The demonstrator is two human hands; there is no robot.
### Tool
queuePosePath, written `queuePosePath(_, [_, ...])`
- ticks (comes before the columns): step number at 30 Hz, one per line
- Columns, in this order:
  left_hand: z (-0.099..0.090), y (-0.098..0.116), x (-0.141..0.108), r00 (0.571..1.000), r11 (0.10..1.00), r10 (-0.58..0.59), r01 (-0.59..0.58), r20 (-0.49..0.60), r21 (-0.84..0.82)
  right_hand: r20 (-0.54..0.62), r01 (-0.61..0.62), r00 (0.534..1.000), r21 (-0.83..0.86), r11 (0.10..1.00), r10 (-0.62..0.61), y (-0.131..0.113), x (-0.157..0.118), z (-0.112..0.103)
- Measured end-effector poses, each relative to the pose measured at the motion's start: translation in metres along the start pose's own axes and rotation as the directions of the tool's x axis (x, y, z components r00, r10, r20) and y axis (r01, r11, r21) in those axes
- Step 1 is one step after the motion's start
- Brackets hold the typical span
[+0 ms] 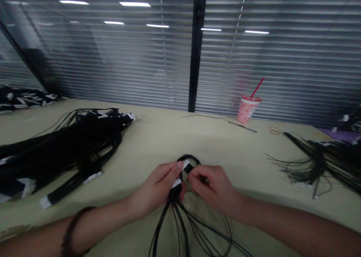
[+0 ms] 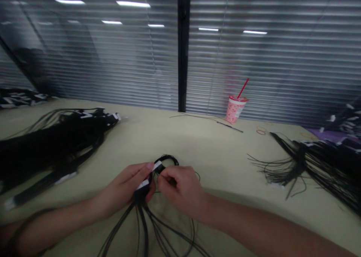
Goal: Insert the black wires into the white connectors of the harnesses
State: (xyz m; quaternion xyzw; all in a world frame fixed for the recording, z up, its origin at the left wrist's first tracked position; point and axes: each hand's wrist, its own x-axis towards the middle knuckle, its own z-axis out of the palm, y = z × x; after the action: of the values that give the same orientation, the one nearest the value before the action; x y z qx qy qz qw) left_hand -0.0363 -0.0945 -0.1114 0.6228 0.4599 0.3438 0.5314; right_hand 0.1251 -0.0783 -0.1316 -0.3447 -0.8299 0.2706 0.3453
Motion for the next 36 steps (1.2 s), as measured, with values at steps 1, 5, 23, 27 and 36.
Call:
queuePosePath(1, [0.001,0.001,0.0,1.0,1.0,0.014,-0.014,0.005,0.007,0.003,0.002,1.0,0.003,1.0,-0.002,0.0,0.0,0.0])
queuePosePath(5, [0.002,0.003,0.001,1.0,0.999,0.016,-0.017,0.013,0.03,-0.005,0.007,1.0,-0.001,1.0,-0.007,0.0,-0.002,-0.001])
queuePosePath(23, [-0.013,0.007,0.003,0.997,0.921,-0.061,0.036,-0.053,-0.387,-0.082,-0.157,0.987,-0.303,0.94,0.138,0.046,0.022,-0.029])
queuePosePath(27, [-0.012,0.005,0.002,0.999,0.947,-0.044,0.044,0.005,-0.318,-0.099,-0.18,0.982,-0.24,0.954,0.16,0.053,0.026,-0.033])
queuePosePath(36, [-0.012,0.0,0.007,0.972,0.982,0.026,-0.068,-0.232,-0.177,-0.23,-0.077,0.969,0.063,0.995,0.09,0.029,0.009,-0.025])
